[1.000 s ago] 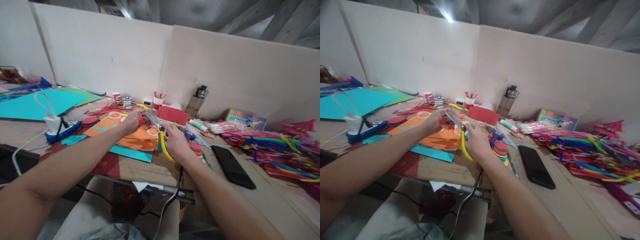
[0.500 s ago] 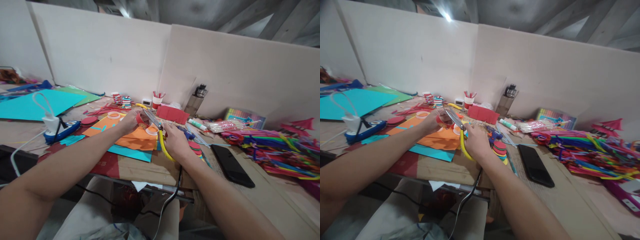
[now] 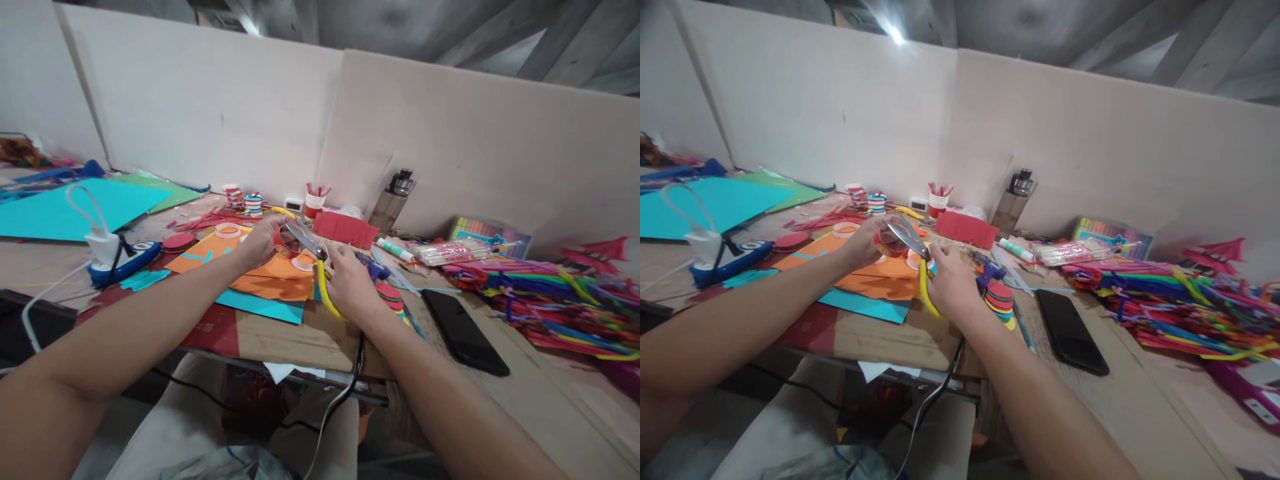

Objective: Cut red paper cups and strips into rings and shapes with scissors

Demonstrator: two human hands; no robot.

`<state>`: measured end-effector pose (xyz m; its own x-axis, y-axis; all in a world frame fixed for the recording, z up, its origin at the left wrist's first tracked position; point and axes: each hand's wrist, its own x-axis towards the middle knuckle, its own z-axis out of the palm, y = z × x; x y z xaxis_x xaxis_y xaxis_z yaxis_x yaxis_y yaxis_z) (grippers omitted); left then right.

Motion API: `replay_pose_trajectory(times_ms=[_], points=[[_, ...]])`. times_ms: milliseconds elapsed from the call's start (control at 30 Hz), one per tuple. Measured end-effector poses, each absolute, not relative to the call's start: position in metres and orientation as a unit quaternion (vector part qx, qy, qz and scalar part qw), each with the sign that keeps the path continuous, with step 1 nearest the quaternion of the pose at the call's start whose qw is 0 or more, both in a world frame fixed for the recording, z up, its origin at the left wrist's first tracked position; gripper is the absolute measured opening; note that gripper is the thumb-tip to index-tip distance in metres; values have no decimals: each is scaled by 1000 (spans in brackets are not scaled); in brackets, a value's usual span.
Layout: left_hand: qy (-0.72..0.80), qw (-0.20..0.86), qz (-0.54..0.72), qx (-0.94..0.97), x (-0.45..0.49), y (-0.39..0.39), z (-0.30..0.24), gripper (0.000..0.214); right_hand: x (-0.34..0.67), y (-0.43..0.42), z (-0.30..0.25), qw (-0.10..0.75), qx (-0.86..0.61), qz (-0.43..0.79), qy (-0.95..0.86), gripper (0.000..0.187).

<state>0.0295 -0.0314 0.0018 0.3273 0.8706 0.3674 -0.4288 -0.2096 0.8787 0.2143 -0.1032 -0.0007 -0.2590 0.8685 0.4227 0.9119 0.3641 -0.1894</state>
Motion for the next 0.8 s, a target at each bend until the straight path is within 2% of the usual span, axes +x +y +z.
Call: replay_pose_trajectory(times_ms=[300, 800], points=[[202, 602, 535, 557, 30, -34, 3, 28, 217, -100, -3, 218, -555, -60, -801, 36], [191, 589, 521, 587, 30, -37, 7, 27, 217, -102, 0, 225, -547, -76, -802, 28]])
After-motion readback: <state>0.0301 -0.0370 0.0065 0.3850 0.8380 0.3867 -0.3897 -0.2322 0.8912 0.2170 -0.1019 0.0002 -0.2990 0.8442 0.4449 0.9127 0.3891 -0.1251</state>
